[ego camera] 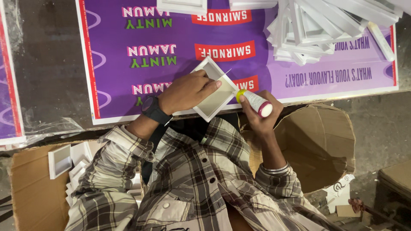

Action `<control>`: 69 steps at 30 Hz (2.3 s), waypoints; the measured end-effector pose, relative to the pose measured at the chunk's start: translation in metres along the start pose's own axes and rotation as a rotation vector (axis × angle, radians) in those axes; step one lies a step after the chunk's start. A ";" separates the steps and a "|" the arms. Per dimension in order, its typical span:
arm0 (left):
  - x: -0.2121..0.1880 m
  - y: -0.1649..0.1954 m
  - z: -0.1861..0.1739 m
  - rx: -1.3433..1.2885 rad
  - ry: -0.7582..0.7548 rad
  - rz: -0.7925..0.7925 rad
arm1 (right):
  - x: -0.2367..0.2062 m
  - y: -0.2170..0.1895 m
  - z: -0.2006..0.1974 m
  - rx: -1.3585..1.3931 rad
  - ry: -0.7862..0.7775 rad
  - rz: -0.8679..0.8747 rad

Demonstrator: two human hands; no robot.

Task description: The person repeatedly picks up small white plastic trays and applies glue from a bottle to the inner edges. They then press the glued trays together to form a box-like structure and place the finished units on a nearby stack. The process is repeated continuously throughout the clip.

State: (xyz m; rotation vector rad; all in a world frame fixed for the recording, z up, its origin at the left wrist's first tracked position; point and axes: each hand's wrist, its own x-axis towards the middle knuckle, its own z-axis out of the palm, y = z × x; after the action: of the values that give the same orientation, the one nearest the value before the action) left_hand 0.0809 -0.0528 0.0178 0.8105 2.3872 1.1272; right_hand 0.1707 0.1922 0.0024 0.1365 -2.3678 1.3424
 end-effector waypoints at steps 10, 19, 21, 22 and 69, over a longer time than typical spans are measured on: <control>0.000 0.000 0.000 0.031 -0.027 0.016 | 0.002 -0.005 0.034 0.048 -0.139 -0.150; -0.006 0.013 0.015 0.199 0.005 -0.031 | -0.034 -0.012 0.008 0.050 -0.117 -0.040; -0.008 0.027 0.033 0.357 0.114 -0.073 | -0.031 -0.010 -0.011 0.246 0.074 0.158; -0.012 0.037 0.049 0.431 0.257 -0.052 | -0.030 -0.009 -0.017 0.332 0.206 0.200; -0.021 0.009 0.013 0.519 0.294 -0.068 | -0.041 -0.022 -0.040 0.218 0.128 0.274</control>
State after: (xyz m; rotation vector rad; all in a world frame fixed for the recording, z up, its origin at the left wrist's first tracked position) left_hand 0.1076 -0.0544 0.0184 0.7466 2.9913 0.6337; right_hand 0.2265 0.2099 0.0214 -0.2135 -2.1875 1.6816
